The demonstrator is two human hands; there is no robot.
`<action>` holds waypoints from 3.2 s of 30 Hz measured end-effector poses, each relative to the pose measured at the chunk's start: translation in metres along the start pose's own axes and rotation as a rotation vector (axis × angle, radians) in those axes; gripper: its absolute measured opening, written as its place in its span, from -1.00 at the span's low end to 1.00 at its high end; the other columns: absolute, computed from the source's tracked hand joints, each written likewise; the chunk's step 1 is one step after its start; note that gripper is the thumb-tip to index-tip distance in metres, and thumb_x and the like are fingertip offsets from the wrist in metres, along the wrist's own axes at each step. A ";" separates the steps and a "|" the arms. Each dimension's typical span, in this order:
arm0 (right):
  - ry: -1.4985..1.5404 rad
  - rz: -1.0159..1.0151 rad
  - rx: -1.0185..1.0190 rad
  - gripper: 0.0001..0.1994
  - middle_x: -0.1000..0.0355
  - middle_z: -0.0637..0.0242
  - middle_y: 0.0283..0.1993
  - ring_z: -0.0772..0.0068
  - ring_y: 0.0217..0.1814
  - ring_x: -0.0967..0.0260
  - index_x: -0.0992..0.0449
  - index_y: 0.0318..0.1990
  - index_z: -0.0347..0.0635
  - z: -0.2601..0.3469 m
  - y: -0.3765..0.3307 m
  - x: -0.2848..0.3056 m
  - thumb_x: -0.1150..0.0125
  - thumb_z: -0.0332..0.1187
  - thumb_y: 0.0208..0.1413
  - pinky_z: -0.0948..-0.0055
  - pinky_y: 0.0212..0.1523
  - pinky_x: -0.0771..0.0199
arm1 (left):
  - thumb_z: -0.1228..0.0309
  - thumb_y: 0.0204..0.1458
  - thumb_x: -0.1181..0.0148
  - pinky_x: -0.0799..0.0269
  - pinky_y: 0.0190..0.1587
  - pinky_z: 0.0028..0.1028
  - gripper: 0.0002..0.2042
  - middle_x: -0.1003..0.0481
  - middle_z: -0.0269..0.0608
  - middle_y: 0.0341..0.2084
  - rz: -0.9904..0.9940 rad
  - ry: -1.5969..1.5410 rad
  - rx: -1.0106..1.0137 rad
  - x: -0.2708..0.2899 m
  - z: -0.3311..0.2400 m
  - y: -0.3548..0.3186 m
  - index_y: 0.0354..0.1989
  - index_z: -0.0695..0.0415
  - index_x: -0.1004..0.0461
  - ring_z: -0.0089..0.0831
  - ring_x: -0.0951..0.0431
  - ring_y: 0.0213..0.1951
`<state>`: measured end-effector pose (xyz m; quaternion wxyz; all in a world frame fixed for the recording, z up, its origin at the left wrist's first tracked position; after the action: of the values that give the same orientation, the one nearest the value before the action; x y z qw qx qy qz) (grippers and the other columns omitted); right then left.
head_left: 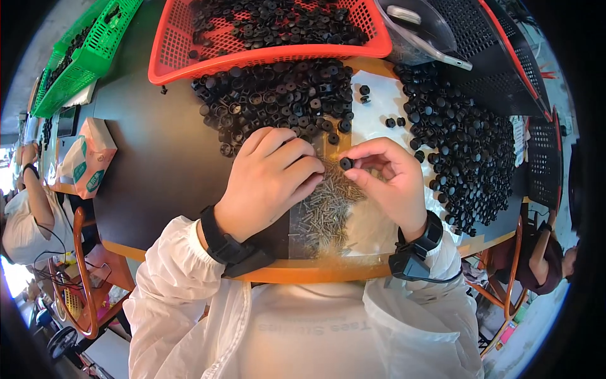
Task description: Manually assembling small black grommets or washers by inserting one part into another on a workstation.
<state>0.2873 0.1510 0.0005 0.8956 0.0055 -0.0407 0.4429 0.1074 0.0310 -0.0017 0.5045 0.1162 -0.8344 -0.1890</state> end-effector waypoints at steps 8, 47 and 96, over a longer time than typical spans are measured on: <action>0.004 -0.018 0.012 -0.77 -0.54 0.34 -0.12 0.60 -0.15 -0.48 -0.54 -0.11 -0.30 0.001 0.001 0.001 -0.32 -0.61 0.05 0.59 -0.10 -0.47 | 0.44 -0.23 -0.43 -0.33 -0.03 -0.29 -0.79 -0.48 -0.44 -0.32 0.029 -0.034 0.023 0.000 -0.001 0.000 -0.38 -0.02 -0.54 -0.33 -0.45 -0.13; -0.032 -0.018 0.061 -0.78 -0.48 0.37 -0.21 0.63 -0.23 -0.46 -0.46 -0.15 -0.29 0.001 -0.002 -0.003 -0.25 -0.65 0.03 0.60 -0.15 -0.50 | 0.53 -0.26 -0.41 -0.32 -0.02 -0.30 -0.72 -0.52 -0.41 -0.34 -0.069 -0.114 -0.027 0.009 -0.001 -0.001 -0.34 0.00 -0.50 -0.30 -0.49 -0.17; -0.435 0.098 0.201 -0.87 -0.45 0.37 -0.42 0.54 -0.50 -0.34 -0.60 -0.28 -0.15 0.013 -0.005 -0.012 -0.36 -0.47 -0.03 0.56 -0.49 -0.32 | 0.54 -0.30 -0.41 -0.34 -0.05 -0.30 -0.73 -0.52 -0.42 -0.39 -0.133 -0.119 -0.073 0.009 -0.007 -0.003 -0.39 0.01 -0.49 -0.31 -0.50 -0.20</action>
<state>0.2833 0.1373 0.0129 0.8382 0.1879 -0.1883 0.4761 0.1097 0.0237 0.0071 0.4444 0.1415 -0.8459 -0.2588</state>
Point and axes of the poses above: each hand's wrist, its own y-axis towards the middle knuckle, its own x-axis out of the back of the hand, z = x × y, the point moved 1 cm from there along y, towards the middle knuckle
